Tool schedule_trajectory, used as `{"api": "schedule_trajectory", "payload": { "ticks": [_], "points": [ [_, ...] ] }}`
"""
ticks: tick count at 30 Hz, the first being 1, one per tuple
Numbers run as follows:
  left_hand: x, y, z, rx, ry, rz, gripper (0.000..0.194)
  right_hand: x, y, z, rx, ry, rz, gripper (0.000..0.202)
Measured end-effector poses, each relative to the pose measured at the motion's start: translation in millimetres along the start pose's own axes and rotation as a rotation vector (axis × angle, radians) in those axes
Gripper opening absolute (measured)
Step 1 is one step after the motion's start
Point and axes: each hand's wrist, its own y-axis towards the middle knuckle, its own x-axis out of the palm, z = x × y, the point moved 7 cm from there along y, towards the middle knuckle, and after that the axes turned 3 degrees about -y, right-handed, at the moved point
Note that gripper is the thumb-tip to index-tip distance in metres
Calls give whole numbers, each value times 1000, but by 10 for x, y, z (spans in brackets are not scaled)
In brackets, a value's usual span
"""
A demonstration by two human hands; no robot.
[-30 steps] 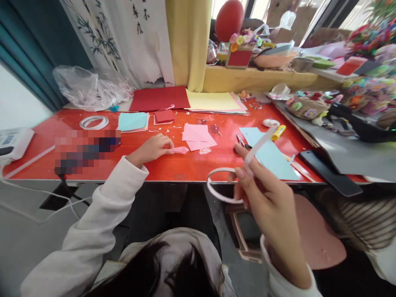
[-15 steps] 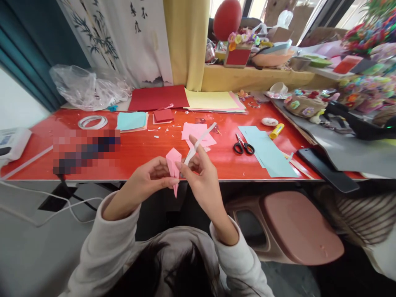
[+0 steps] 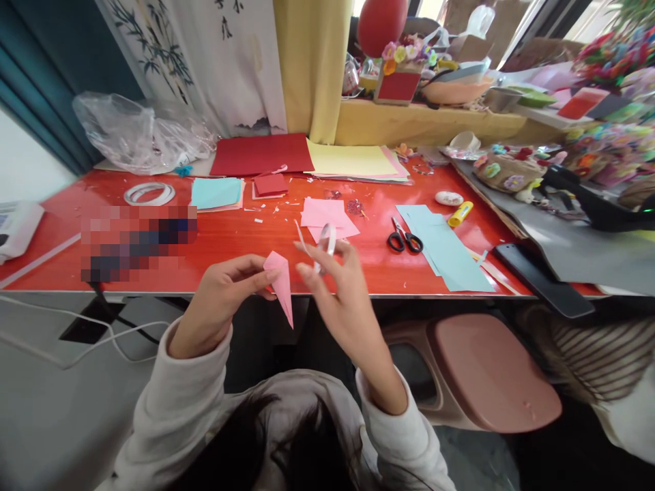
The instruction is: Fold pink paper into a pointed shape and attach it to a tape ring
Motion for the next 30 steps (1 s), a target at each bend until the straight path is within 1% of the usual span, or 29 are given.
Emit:
{"api": "schedule_trajectory", "payload": {
  "ticks": [1, 3, 5, 6, 8, 9, 10, 12, 14, 15, 17, 19, 23, 25, 30],
  "points": [
    [-27, 1, -5, 12, -4, 31, 18, -111, -9, -8, -9, -136, 90, 28],
    [-72, -3, -6, 50, -9, 87, 16, -327, -55, -52, -30, -350, 247, 25],
    [-101, -14, -7, 85, -19, 129, 16, -476, -115, -132, -92, -432, 308, 20],
    [-105, -19, -12, 94, -29, 140, 17, -519, -141, -175, -132, -416, 298, 18],
    [-97, -29, -32, 94, -56, 147, 20, -541, -175, -228, -173, -270, 199, 18],
    [-88, -32, -42, 89, -71, 147, 22, -511, -181, -234, -159, -158, 108, 19],
    [-80, -35, -49, 89, -83, 149, 24, -450, -184, -227, -118, -42, -5, 20],
    [-63, -39, -46, 99, -103, 157, 25, -266, -207, -196, 10, 161, -246, 18],
    [-39, -39, -42, 102, -116, 154, 25, -72, -247, -178, 122, 291, -437, 19],
    [-25, -39, -45, 93, -123, 148, 25, 9, -261, -171, 161, 334, -497, 21],
    [0, -42, -57, 67, -134, 134, 26, 131, -266, -150, 210, 383, -544, 27],
    [20, -50, -70, 45, -143, 119, 28, 205, -244, -117, 238, 393, -521, 31],
    [50, -75, -90, 22, -154, 87, 24, 245, -173, -38, 279, 399, -354, 37],
    [57, -82, -106, 9, -160, 80, 22, 258, -155, -11, 291, 404, -299, 36],
    [70, -83, -144, -16, -208, 70, 21, 287, -149, 20, 296, 409, -282, 36]
  ]
}}
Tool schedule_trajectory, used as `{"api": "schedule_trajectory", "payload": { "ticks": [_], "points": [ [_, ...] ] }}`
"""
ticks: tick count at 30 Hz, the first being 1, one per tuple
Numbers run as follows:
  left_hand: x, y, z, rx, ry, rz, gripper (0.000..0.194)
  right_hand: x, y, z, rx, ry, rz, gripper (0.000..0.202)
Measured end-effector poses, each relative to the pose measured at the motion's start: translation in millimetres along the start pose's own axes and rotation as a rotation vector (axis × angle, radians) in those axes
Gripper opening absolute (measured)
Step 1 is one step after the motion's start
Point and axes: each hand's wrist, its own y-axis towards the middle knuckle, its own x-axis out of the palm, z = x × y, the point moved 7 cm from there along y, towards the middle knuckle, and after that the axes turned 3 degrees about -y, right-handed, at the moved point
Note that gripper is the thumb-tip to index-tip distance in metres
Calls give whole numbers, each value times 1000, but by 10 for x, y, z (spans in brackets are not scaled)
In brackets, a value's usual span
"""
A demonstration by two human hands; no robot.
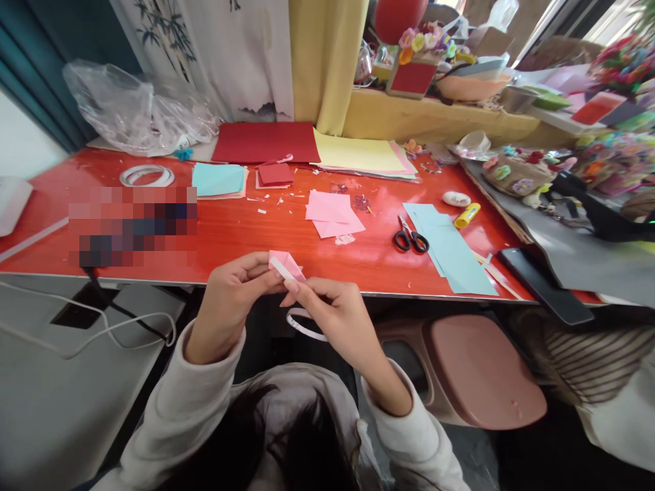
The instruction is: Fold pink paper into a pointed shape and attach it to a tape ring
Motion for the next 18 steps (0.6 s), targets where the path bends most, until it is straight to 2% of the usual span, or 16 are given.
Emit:
{"api": "schedule_trajectory", "payload": {
  "ticks": [11, 13, 16, 18],
  "points": [
    [-8, -4, -23, -21, -8, 19, 23, -28, -11, 77, 15, -59, 79, 33],
    [-5, 3, -26, -15, -10, 6, 29, -31, -16, 90, 28, -63, 80, 34],
    [1, 7, -11, 26, 7, -28, 49, -36, -9, 104, 44, -85, 85, 35],
    [10, 4, 5, 65, 31, -61, 51, -38, 3, 109, 46, -115, 91, 36]
  ]
}}
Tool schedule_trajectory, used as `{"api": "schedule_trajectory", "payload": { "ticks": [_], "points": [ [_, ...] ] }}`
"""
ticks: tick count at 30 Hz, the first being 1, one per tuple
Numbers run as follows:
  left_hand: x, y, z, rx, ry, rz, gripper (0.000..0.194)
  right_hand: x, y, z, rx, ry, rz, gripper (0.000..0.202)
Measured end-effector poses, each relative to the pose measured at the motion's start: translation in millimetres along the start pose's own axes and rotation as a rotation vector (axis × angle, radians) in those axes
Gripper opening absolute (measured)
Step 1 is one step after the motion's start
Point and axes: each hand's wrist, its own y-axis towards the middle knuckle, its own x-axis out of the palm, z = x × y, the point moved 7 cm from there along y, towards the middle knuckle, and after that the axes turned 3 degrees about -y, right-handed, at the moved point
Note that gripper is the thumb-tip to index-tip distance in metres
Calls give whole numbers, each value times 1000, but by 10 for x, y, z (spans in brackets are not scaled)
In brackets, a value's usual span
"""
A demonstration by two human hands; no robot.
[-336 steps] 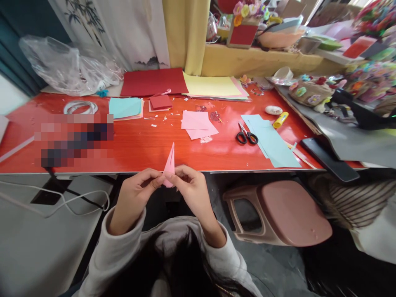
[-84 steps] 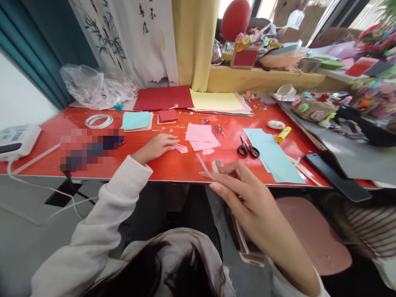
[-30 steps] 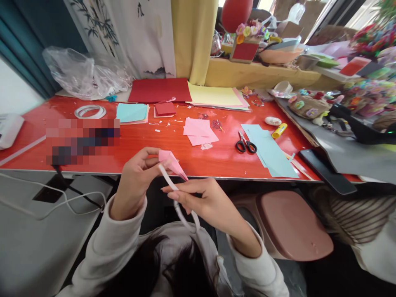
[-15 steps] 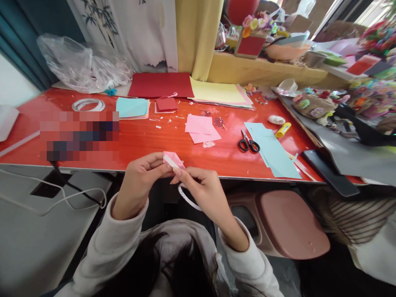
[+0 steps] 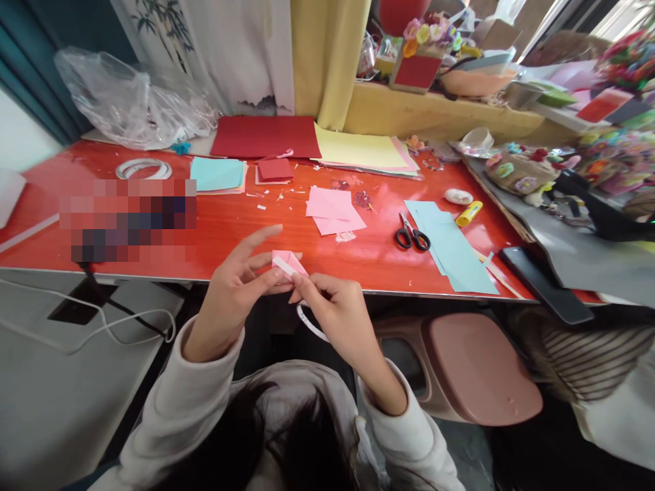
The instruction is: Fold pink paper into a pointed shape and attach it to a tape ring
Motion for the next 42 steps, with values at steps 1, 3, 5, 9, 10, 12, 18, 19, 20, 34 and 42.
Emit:
{"api": "schedule_trajectory", "payload": {
  "ticks": [1, 3, 5, 9, 10, 12, 18, 19, 20, 34, 42],
  "points": [
    [5, -2, 3, 13, 11, -18, 47, 0, 6, 1, -3, -17, 4, 36],
    [11, -6, 0, 21, 20, -44, 36, 3, 12, 5, -12, -48, 11, 36],
    [10, -10, -11, 7, 12, -48, 29, 6, 10, 15, -14, -72, 16, 36],
    [6, -14, -19, -25, -8, -22, 26, 10, 1, 32, -7, -84, 16, 37],
    [6, -15, -18, -29, -12, -15, 27, 11, 1, 32, -5, -81, 16, 37],
    [6, -16, -21, -38, -19, -8, 27, 10, 6, 27, -4, -82, 21, 37],
    [-9, -15, -51, -43, -10, -6, 30, 17, 24, 2, -28, -154, 36, 37],
    [-11, -15, -57, -45, -6, -7, 30, 15, 25, 3, -29, -164, 39, 38],
    [-13, -16, -62, -48, -2, -8, 31, 14, 26, 5, -28, -171, 39, 38],
    [-30, -15, -80, 0, -3, 109, 29, 27, 19, -27, -52, -211, 39, 37],
    [-79, -57, 0, 132, 94, 234, 36, 54, 54, 23, 12, -168, 5, 42]
  ]
}}
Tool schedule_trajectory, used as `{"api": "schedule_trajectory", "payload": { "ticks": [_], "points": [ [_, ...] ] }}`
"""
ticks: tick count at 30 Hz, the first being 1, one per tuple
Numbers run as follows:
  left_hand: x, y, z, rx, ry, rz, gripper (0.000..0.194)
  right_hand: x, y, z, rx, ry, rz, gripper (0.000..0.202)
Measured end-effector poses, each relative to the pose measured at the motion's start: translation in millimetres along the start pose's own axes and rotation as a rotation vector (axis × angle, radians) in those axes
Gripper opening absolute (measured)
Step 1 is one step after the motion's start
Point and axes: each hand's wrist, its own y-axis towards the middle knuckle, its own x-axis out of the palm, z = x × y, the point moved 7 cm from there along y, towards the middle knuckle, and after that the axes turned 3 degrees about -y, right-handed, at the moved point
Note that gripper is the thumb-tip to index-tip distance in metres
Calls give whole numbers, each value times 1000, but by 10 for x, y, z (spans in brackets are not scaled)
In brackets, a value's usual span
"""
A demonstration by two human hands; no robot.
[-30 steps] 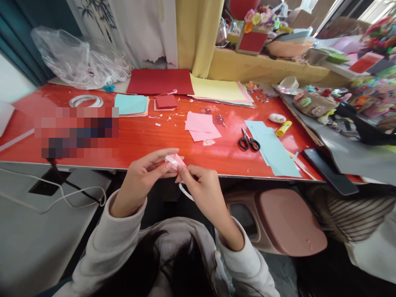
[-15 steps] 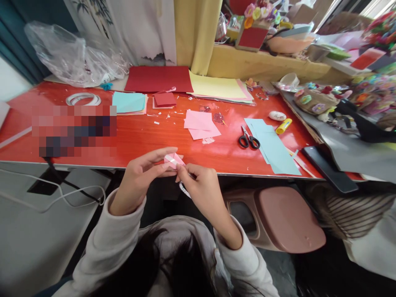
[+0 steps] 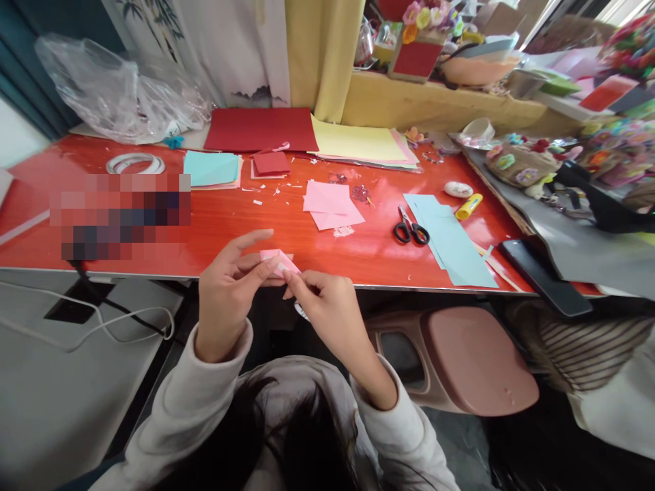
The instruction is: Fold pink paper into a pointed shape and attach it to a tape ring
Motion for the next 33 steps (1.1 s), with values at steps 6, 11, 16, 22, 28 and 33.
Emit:
{"api": "schedule_trajectory", "payload": {
  "ticks": [6, 11, 16, 22, 28, 33],
  "points": [
    [-54, 20, 51, 3, 35, -35, 34, 54, 23, 43, 67, 61, -61, 44],
    [-43, 22, 31, -14, 3, -37, 23, 74, 29, 64, 64, 77, -74, 42],
    [-44, 42, 7, -35, -16, -47, 30, 71, 31, 80, 56, 120, -81, 40],
    [-3, 53, -103, -77, 31, -176, 21, 85, 30, 107, 59, 129, -104, 39],
    [-73, 14, -49, -7, 143, -14, 16, 168, 19, 113, 73, 228, -192, 36],
    [-78, -23, 29, 24, 287, -4, 16, 280, -36, 169, 100, 475, -306, 27]
  ]
}}
